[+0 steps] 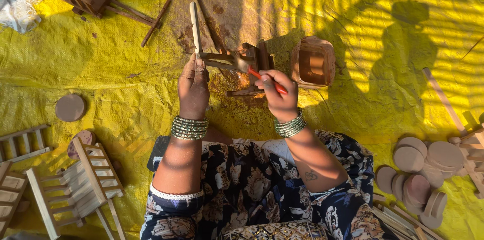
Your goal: The person sits on a yellow tarp and applies a brown stain to small wooden toy chairs using a brush. They hold each chair on their lap, rotate it to reach different sides, dip the brush into a container of stain, and brush the rungs, seat, and legs, working through the chairs one at a time.
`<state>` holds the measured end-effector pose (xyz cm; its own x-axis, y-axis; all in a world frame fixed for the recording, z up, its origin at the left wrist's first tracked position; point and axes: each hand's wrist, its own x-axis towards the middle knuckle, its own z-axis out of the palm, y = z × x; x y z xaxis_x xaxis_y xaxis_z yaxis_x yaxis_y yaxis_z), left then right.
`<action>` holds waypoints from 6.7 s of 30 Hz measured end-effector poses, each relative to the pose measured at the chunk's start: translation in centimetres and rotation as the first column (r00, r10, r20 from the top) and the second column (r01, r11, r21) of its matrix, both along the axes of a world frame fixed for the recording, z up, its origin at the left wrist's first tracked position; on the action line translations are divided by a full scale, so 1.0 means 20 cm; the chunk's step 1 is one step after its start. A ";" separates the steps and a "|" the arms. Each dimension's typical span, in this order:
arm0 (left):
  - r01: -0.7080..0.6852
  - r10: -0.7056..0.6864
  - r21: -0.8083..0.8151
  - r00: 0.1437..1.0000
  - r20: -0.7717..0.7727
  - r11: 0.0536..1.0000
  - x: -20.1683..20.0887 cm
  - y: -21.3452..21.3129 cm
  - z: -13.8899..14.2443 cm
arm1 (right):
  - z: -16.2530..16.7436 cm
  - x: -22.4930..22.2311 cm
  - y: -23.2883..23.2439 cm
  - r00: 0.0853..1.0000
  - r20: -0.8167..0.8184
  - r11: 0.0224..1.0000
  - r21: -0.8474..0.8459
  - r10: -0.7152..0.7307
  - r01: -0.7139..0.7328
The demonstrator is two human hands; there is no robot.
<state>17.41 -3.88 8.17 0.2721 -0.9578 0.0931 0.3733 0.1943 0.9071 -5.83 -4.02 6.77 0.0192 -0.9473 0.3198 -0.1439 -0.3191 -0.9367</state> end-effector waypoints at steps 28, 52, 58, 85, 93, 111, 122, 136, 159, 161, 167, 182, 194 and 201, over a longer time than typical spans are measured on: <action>-0.032 0.034 -0.016 0.990 0.135 0.999 0.01 0.00 0.01 | 0.20 -0.20 -0.11 0.904 -0.384 0.869 -0.364 0.188 -0.335; -0.032 0.031 0.009 0.993 0.112 0.999 0.00 0.00 0.02 | 0.10 -0.31 -0.08 0.877 -0.477 0.928 -0.352 -0.063 -0.124; -0.059 0.056 0.018 0.986 0.159 0.998 -0.01 0.01 0.04 | -0.06 -0.32 -0.07 0.991 -0.042 0.973 -0.198 -0.130 0.119; 0.000 0.002 -0.030 0.997 0.072 1.000 0.02 0.03 0.00 | 0.10 -0.18 -0.03 0.973 0.082 0.976 -0.030 0.216 -0.214; -0.016 0.013 0.024 0.993 0.120 1.000 0.03 0.02 -0.01 | -0.07 -0.22 -0.02 0.977 -0.185 0.978 -0.195 -0.108 0.071; -0.026 0.026 0.010 0.998 0.055 1.000 0.00 0.02 0.00 | 0.00 -0.05 0.30 0.944 -0.266 0.947 -0.302 -0.197 0.112; -0.027 0.025 0.034 0.998 0.050 0.999 0.00 0.04 -0.03 | 0.26 0.07 0.37 0.986 -0.164 0.914 -0.402 -0.012 -0.056; -0.087 0.079 0.032 0.979 0.186 0.996 0.02 0.03 -0.03 | 0.09 -0.11 0.23 0.845 -0.464 0.918 -0.390 -0.265 0.073; -0.145 0.175 -0.111 0.924 0.340 0.983 -0.01 0.03 -0.03 | 0.15 0.04 0.24 0.915 -0.394 0.881 -0.460 -0.089 -0.112; -0.143 0.177 -0.119 0.916 0.361 0.983 -0.01 0.04 -0.03 | 0.19 0.09 0.25 0.948 -0.317 0.845 -0.514 -0.023 -0.151; -0.115 0.130 -0.069 0.957 0.259 0.991 -0.01 0.03 -0.03 | 0.10 0.02 0.21 0.936 -0.327 0.890 -0.455 -0.131 -0.034; -0.106 0.139 -0.129 0.949 0.284 0.986 -0.02 0.03 -0.06 | 0.23 0.15 0.30 0.946 -0.320 0.835 -0.534 -0.051 -0.136; -0.119 0.158 -0.157 0.952 0.263 0.980 -0.01 0.00 -0.08 | -0.13 -0.33 0.17 0.933 -0.204 0.915 -0.342 -0.295 0.215; -0.177 0.193 -0.081 0.937 0.292 0.981 -0.02 0.03 -0.06 | -0.17 0.03 0.31 0.973 -0.177 0.970 -0.220 -0.148 0.108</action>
<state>17.07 -3.29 7.02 0.3961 -0.8846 0.2459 0.0411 0.2847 0.9577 -5.32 2.18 3.46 -0.0181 -0.8590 0.5117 -0.3657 -0.4707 -0.8030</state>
